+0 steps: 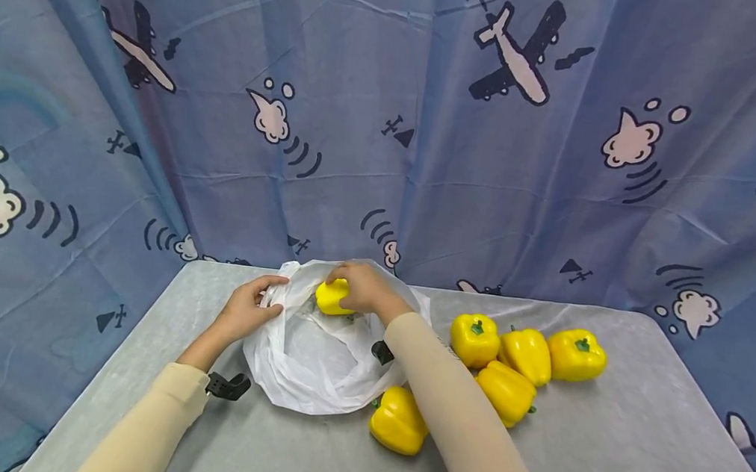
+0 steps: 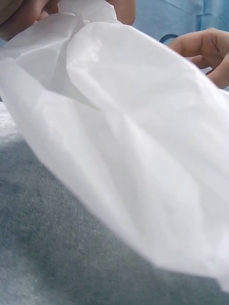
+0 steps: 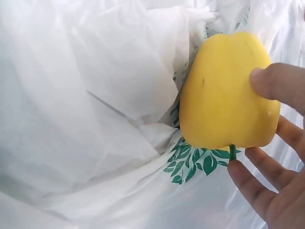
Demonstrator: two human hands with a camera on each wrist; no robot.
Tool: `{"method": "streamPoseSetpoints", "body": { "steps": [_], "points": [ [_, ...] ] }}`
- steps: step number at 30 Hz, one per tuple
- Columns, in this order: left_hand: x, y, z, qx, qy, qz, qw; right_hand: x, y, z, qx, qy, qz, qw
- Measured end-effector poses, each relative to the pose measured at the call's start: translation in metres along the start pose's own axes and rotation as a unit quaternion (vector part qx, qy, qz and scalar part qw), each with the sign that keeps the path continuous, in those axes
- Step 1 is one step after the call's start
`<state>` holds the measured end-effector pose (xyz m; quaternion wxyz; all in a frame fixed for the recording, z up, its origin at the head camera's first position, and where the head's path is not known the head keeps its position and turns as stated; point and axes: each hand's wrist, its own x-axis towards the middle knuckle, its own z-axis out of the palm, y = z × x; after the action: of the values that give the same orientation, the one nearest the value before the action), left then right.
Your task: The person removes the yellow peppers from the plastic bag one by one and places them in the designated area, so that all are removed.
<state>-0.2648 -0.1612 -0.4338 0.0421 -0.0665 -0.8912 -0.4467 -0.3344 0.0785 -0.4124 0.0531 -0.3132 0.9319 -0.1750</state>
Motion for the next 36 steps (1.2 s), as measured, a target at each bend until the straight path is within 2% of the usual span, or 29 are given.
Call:
{"method": "streamPoseSetpoints", "body": {
  "steps": [6, 17, 31, 36],
  "points": [
    [0.001, 0.001, 0.000, 0.000, 0.003, 0.003, 1.0000, -0.005, -0.004, -0.008, 0.002, 0.010, -0.002, 1.000],
    [0.001, 0.004, 0.002, -0.007, 0.006, 0.011, 0.9999, -0.022, -0.006, -0.018, 0.011, 0.027, 0.023, 0.999],
    [0.000, 0.001, 0.003, -0.005, 0.005, 0.015, 0.9999, -0.042, -0.007, -0.023, -0.019, 0.050, -0.011, 0.999],
    [0.001, 0.002, 0.003, -0.003, 0.003, 0.010, 0.9999, -0.049, -0.009, -0.023, -0.020, 0.053, -0.008, 0.998]
  ]
}}
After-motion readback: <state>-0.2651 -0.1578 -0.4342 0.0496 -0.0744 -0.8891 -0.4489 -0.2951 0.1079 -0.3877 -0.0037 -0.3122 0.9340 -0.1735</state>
